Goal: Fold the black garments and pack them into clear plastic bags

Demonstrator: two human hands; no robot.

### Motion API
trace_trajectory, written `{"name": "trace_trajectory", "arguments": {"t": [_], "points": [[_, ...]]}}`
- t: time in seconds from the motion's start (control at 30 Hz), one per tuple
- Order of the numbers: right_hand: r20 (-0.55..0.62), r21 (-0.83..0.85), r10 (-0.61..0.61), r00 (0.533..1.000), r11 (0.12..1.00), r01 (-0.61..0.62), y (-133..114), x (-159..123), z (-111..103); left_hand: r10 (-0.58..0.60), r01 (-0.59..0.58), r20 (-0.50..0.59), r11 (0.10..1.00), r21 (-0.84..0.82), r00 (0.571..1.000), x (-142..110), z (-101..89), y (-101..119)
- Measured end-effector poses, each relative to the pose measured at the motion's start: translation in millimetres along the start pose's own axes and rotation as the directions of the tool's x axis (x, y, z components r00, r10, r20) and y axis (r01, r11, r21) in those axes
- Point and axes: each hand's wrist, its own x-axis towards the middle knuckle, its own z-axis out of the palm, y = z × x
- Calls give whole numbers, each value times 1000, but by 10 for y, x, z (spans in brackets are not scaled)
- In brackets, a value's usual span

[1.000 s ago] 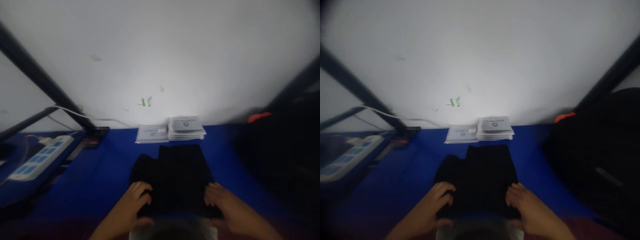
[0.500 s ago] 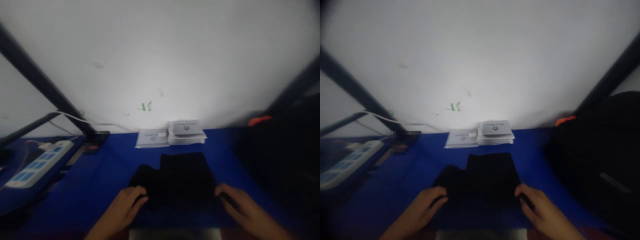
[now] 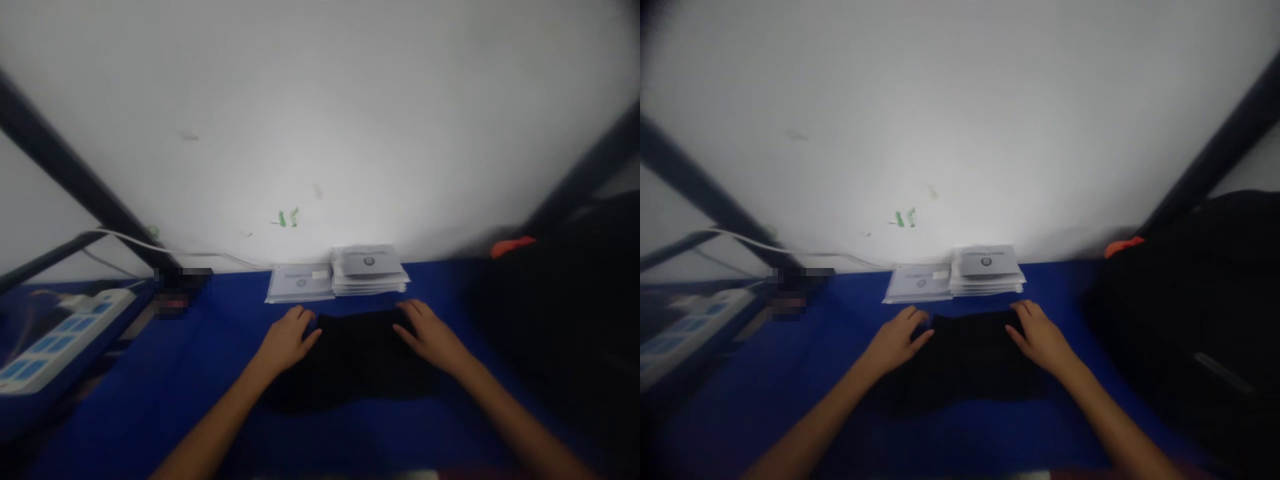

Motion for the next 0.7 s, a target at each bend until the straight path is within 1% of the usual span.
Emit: {"name": "trace_trajectory", "arguments": {"t": [0.07, 0.17, 0.23, 0.3, 0.37, 0.4, 0.47, 0.53, 0.6, 0.63, 0.7], "points": [[-19, 7, -35, 999, 999, 35, 41, 120, 37, 54, -53, 6, 997, -60, 999, 133, 67, 27], [57, 42, -75, 996, 996, 73, 96, 256, 90, 105, -99, 46, 987, -124, 993, 290, 120, 57], [77, 64, -110, 991, 992, 105, 97, 290, 83, 121, -111, 59, 982, -150, 991, 333, 101, 85], [37, 69, -149, 988, 987, 147, 54, 263, 18, 126, -120, 31, 979, -164, 991, 311, 36, 123], [-13, 67, -189, 982, 980, 190, -17, 170, -94, 142, -145, -27, 975, -169, 989, 221, -52, 166], [-19, 72, -213, 977, 974, 214, -57, 99, -158, 161, -169, -56, 971, -167, 985, 152, -96, 186], [-13, 110, -270, 963, 957, 270, -129, -85, -273, 223, -237, -103, 959, -153, 969, -19, -163, 223], [-22, 161, -316, 949, 935, 315, -186, -299, -351, 302, -318, -127, 938, -137, 945, -216, -193, 260], [-6, 194, -330, 944, 926, 325, -234, -507, -383, 361, -376, -119, 916, -138, 925, -406, -191, 310], [3, 199, -326, 945, 927, 318, -257, -596, -385, 373, -384, -100, 913, -140, 923, -489, -183, 342], [40, 198, -305, 952, 936, 292, -304, -729, -371, 373, -372, -25, 916, -147, 928, -622, -166, 414]]}}
